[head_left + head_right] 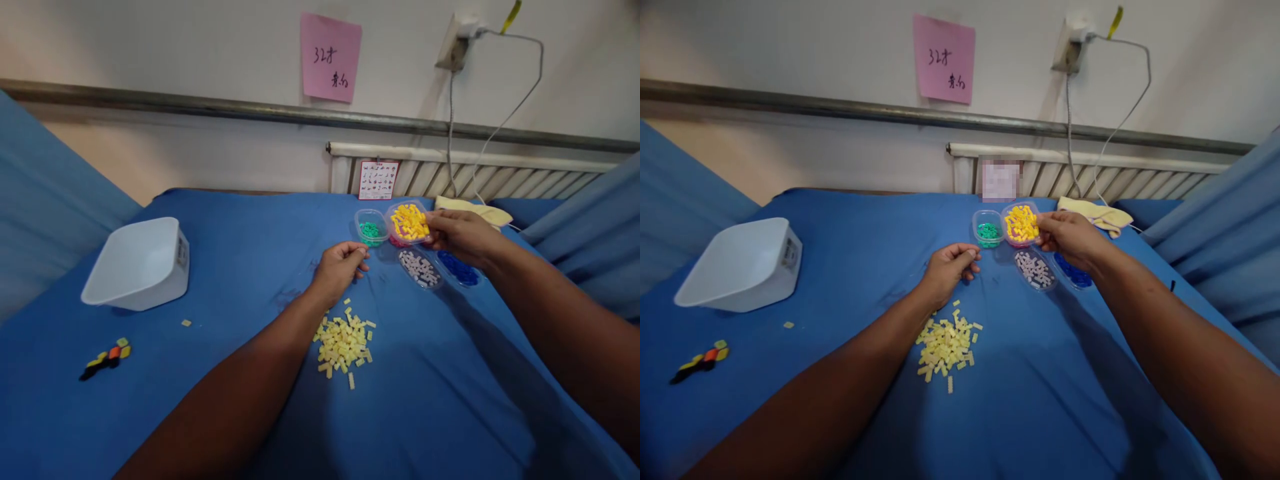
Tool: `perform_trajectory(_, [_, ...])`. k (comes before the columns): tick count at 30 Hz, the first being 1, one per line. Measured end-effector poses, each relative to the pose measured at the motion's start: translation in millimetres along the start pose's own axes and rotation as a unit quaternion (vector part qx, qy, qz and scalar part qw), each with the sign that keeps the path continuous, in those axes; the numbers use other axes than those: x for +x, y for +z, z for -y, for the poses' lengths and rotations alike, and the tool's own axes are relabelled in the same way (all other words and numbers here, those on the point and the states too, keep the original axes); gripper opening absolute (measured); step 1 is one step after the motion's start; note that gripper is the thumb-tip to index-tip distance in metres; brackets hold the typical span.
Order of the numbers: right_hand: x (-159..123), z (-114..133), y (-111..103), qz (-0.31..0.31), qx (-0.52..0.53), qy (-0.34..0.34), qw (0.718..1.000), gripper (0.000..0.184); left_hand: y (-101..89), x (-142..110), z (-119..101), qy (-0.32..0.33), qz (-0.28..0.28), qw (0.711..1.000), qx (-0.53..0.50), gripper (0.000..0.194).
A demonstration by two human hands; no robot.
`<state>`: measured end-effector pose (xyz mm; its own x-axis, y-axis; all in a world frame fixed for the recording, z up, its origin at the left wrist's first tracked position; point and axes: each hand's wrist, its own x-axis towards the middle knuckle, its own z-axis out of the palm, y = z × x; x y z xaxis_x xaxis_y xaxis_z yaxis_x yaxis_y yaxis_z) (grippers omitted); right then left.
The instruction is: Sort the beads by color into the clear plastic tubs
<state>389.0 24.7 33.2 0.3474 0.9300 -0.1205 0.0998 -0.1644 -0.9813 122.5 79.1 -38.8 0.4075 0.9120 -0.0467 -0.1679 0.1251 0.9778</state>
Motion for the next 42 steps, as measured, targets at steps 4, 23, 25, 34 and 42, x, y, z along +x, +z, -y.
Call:
perform_trajectory(4, [34,7,12,-0.015,-0.066,-0.009,0.998,0.023,-0.8,2,0,0.020,-0.029,0.999,0.001,0.009])
perform_trajectory(23, [38,65,54,-0.058,-0.470,-0.119,0.873,0.015,1.9,7,6,0.023,-0.040,0.999,-0.003,0.009])
perform_trajectory(25, [37,68,59,-0.057,-0.511,-0.132,0.847,0.012,2.1,7,6,0.024,-0.039,0.999,-0.002,0.010])
perform_trajectory(34, [31,71,70,-0.062,-0.624,-0.174,0.759,0.016,1.1,6,9,0.029,-0.032,0.999,0.007,0.011])
perform_trajectory(42, [20,77,69,-0.075,-0.530,-0.224,0.814,0.011,3.8,5,14,0.035,-0.008,0.999,0.035,0.012])
